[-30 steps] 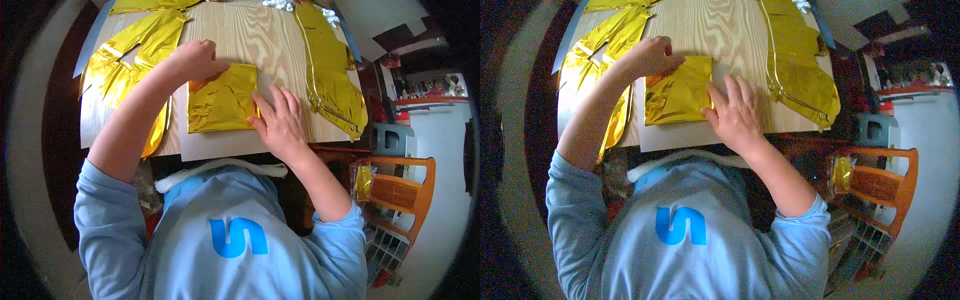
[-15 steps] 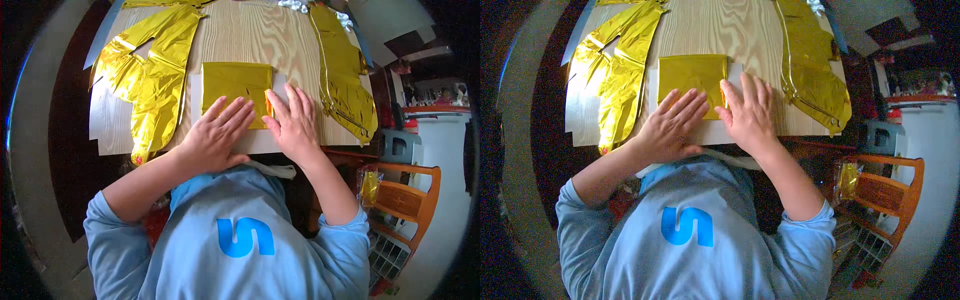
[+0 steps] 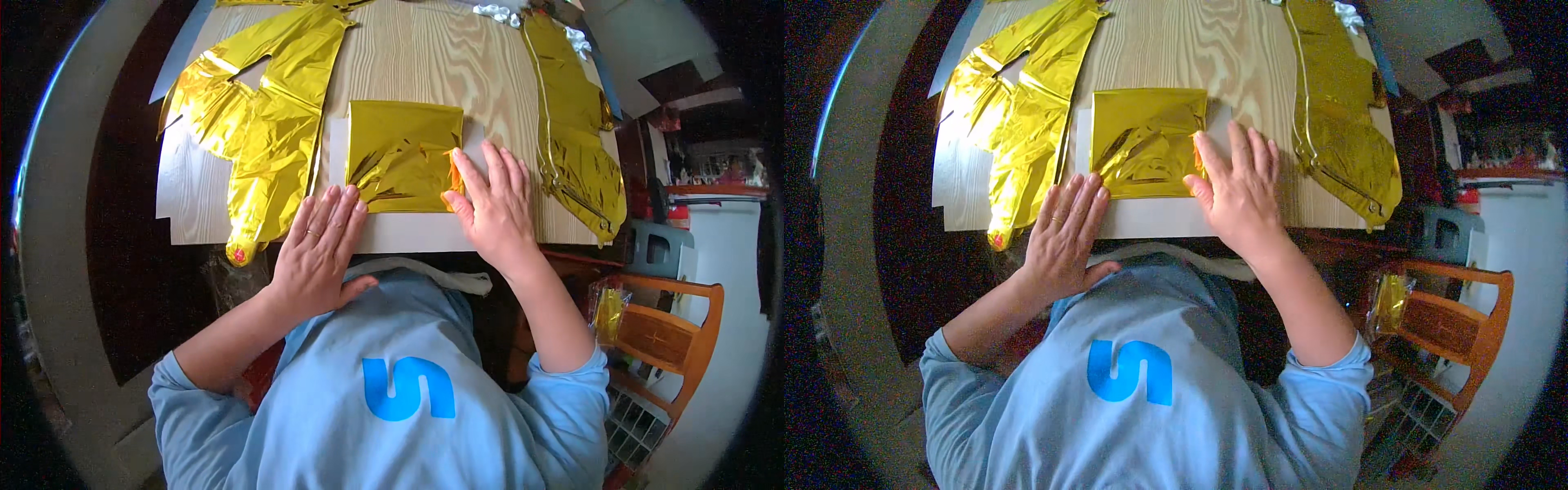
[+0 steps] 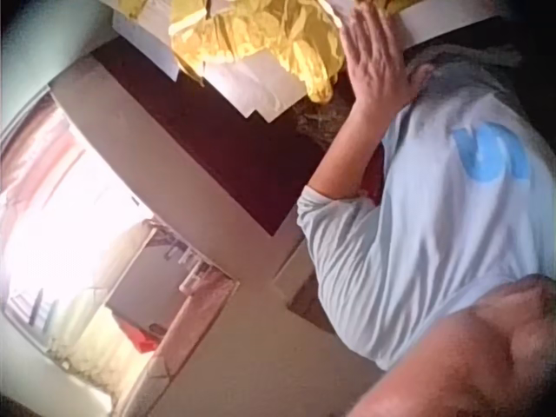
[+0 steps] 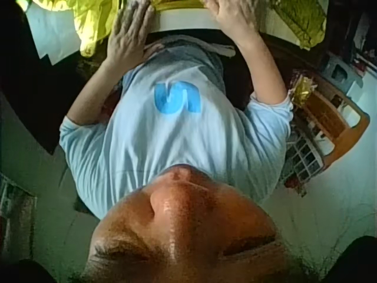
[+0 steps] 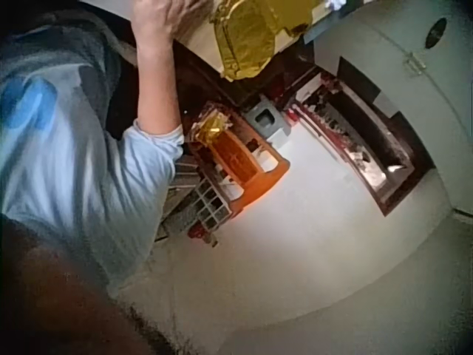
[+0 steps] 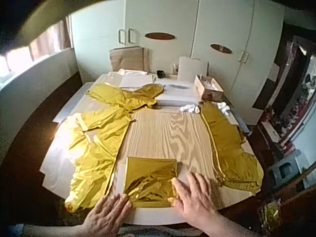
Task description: Folding gold foil balloons over cardboard inserts on a wooden table.
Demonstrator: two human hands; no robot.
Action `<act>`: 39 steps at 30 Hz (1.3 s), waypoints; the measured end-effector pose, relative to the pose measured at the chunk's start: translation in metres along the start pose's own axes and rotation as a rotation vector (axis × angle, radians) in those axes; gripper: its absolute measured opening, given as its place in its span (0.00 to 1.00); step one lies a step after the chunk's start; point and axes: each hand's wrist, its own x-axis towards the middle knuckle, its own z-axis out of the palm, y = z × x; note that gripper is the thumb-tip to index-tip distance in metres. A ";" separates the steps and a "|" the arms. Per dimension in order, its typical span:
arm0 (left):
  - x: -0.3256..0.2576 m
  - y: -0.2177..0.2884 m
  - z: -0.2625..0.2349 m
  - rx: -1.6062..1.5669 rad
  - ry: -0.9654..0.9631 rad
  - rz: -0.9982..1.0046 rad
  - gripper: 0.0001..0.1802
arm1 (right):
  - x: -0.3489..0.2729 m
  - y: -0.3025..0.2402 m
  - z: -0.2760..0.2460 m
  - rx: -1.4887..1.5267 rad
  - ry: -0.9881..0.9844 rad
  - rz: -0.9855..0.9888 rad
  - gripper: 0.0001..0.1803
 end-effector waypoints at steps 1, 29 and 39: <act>0.001 0.001 -0.002 -0.007 0.005 -0.002 0.53 | 0.000 -0.001 0.000 -0.003 -0.002 0.003 0.30; 0.051 -0.011 0.000 -0.110 -0.010 0.143 0.53 | -0.017 -0.044 0.005 0.197 0.053 -0.161 0.23; 0.050 -0.017 -0.005 -0.081 0.004 0.192 0.49 | -0.030 -0.056 -0.005 0.144 -0.203 -0.123 0.56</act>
